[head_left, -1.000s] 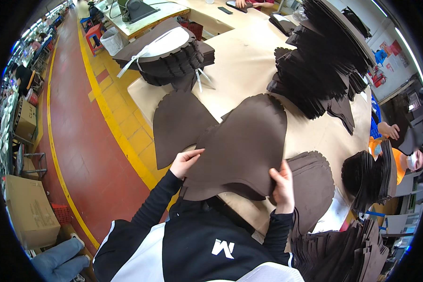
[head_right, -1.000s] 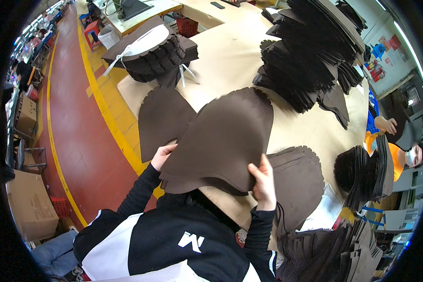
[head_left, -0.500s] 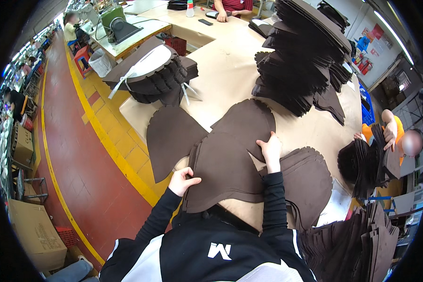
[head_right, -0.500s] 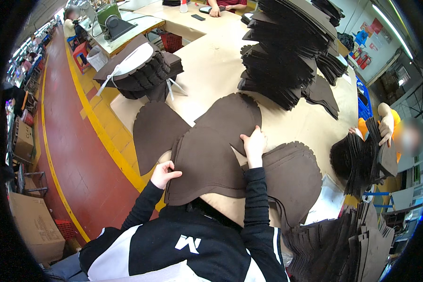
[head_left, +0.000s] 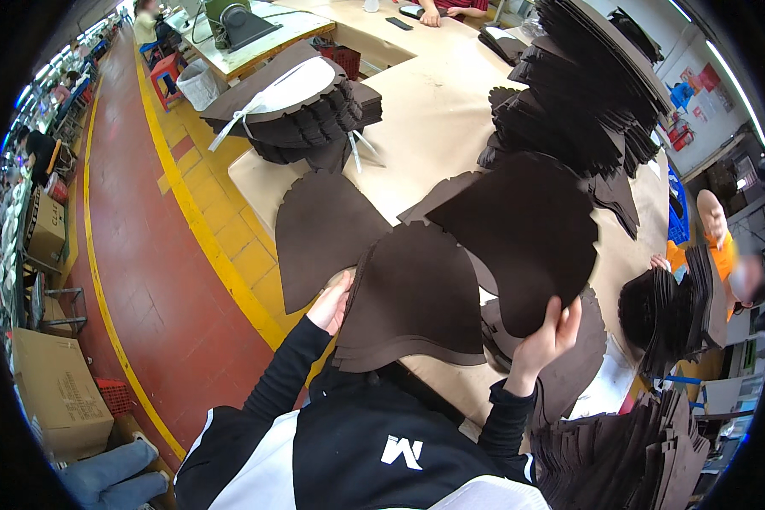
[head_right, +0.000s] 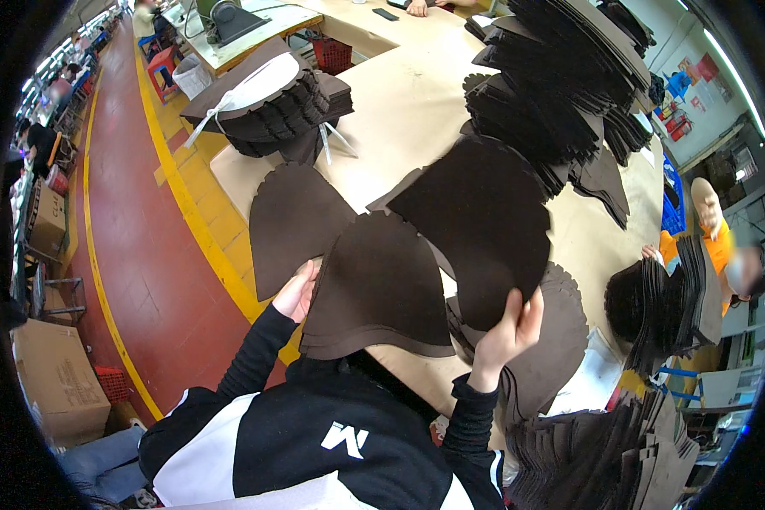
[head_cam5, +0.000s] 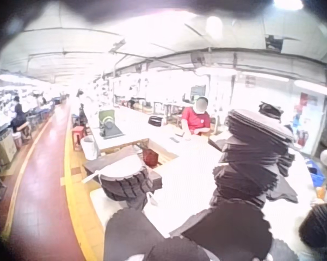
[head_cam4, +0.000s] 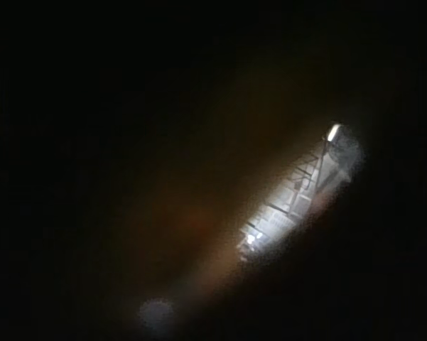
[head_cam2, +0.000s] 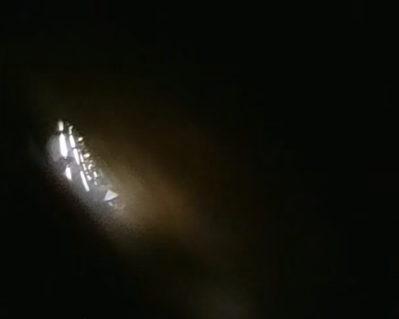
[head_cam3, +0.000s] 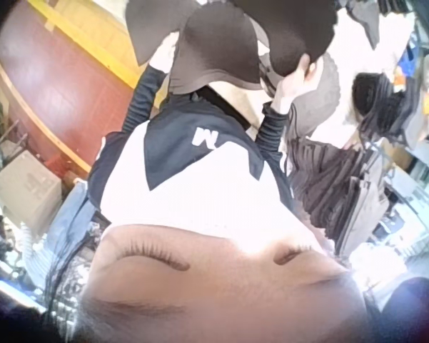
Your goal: The person stacks brown fabric pieces on a table, aligns them, and bundles them with a white strap. The person then places the bundle on the table and continues to handle additional fabric pieces.
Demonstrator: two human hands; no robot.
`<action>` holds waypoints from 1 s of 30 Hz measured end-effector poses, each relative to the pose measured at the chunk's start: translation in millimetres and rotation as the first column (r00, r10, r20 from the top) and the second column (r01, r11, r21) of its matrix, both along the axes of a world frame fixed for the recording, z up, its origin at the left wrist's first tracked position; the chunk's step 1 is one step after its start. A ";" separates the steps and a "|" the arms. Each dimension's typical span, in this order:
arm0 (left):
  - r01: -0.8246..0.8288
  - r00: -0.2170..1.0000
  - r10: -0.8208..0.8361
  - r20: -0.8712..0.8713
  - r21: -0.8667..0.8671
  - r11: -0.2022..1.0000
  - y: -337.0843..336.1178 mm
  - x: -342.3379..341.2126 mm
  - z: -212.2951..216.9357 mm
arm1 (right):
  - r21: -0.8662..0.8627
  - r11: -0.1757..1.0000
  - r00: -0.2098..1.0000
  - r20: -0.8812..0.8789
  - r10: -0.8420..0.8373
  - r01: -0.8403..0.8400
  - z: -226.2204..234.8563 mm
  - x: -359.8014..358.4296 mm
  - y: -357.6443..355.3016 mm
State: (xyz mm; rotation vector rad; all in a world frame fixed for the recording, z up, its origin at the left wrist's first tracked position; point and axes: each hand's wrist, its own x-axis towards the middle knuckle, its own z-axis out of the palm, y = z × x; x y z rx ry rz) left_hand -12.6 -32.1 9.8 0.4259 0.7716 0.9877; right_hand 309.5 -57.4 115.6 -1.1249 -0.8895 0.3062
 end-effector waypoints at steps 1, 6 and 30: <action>-0.010 1.000 0.011 -0.025 0.037 0.999 0.8 2.5 1.8 | 0.095 0.994 0.998 -0.055 -0.040 0.045 -5.8 1.7 -7.5; 0.074 0.997 -0.075 0.002 0.037 0.997 9.5 1.1 1.0 | 0.138 0.979 0.950 -0.256 0.179 -0.147 -7.1 5.9 -23.6; 0.369 0.829 0.115 -0.547 0.690 0.622 21.2 9.0 80.2 | -0.451 0.739 0.772 0.153 0.617 -0.501 -17.9 -24.1 -22.0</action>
